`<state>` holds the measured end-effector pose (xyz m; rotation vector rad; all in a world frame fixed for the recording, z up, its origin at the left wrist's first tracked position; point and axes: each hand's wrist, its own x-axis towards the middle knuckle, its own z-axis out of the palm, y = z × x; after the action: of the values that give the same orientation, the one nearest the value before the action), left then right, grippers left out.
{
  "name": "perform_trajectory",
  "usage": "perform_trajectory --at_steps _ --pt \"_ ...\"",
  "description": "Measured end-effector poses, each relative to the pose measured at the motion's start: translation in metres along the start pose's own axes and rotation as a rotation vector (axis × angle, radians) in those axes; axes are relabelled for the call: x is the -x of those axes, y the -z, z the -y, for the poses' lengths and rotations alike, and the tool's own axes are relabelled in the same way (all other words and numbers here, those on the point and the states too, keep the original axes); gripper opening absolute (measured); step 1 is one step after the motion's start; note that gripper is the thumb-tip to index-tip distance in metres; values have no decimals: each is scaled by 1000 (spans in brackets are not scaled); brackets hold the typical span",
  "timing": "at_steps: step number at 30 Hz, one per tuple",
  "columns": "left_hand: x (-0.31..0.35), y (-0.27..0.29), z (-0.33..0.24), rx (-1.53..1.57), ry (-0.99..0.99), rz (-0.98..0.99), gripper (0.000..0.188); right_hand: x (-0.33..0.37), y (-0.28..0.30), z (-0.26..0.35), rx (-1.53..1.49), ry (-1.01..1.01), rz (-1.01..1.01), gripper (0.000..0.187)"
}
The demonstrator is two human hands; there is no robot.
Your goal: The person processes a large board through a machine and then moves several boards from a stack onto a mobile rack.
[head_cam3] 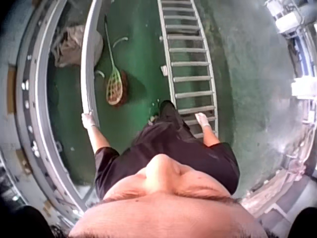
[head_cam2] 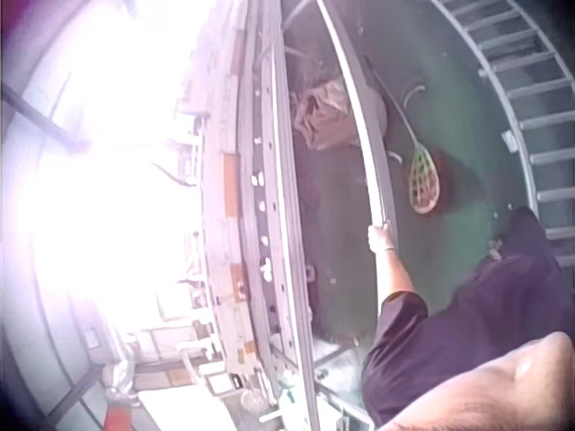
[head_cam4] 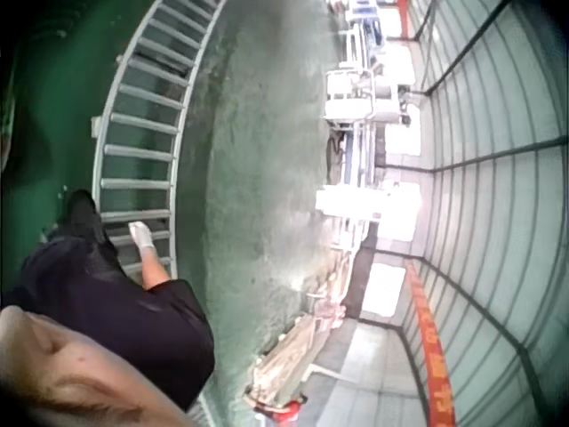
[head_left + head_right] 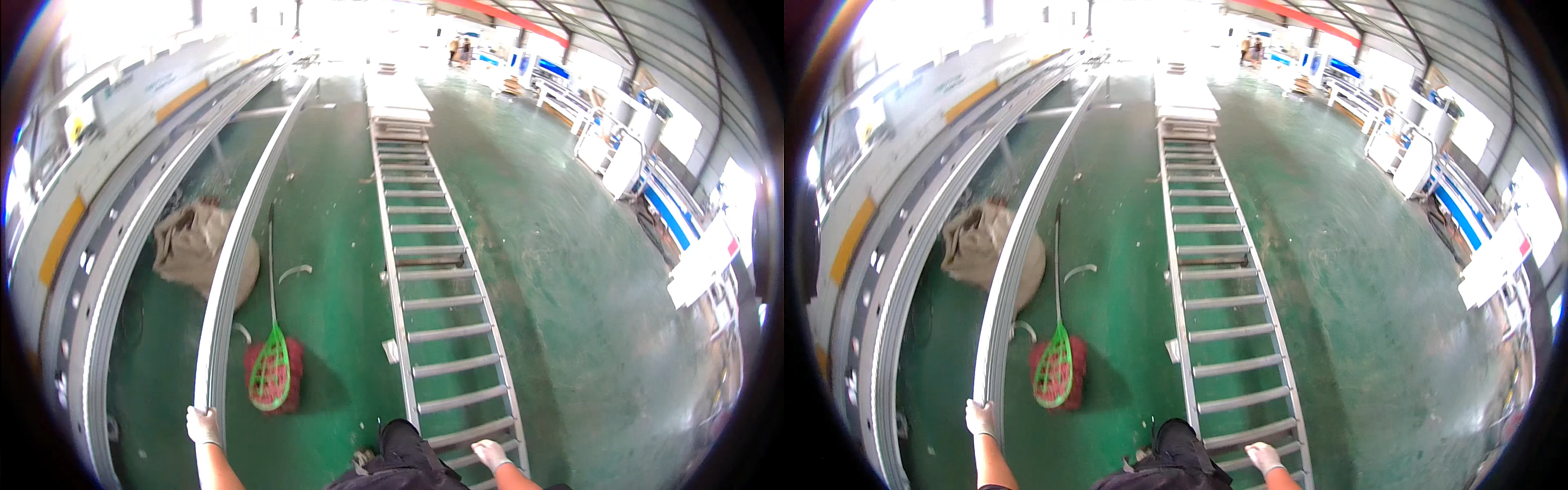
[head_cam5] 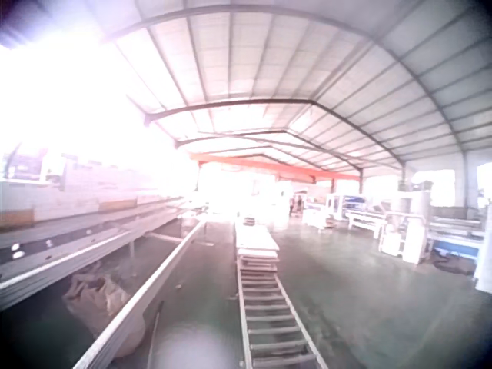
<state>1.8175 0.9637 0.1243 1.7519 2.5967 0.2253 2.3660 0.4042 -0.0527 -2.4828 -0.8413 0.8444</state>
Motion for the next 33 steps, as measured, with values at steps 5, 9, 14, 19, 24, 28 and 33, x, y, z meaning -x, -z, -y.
perform_trajectory --at_steps 5,9,14,19,24,28,33 --pt "-112 -27 -190 86 -121 37 54 -152 -50 -56 -580 -190 -49 15" --pt "-155 -104 -294 138 -197 -1 56 -258 -51 -79 260 437 167 23" --pt "-252 -123 -264 127 -189 -36 49 -467 43 181 499 530 357 36" --pt "-278 -119 -440 155 -254 -58 46 -687 207 357 128 86 206 46" --pt "-370 -161 -547 -77 -298 -135 37 -877 228 444 -543 -49 -129 31" --pt "-451 -166 -733 171 -280 -56 45 -936 264 496 81 108 79 34" --pt "-575 -117 -962 145 -318 119 47 -1001 245 509 -22 113 198 41"
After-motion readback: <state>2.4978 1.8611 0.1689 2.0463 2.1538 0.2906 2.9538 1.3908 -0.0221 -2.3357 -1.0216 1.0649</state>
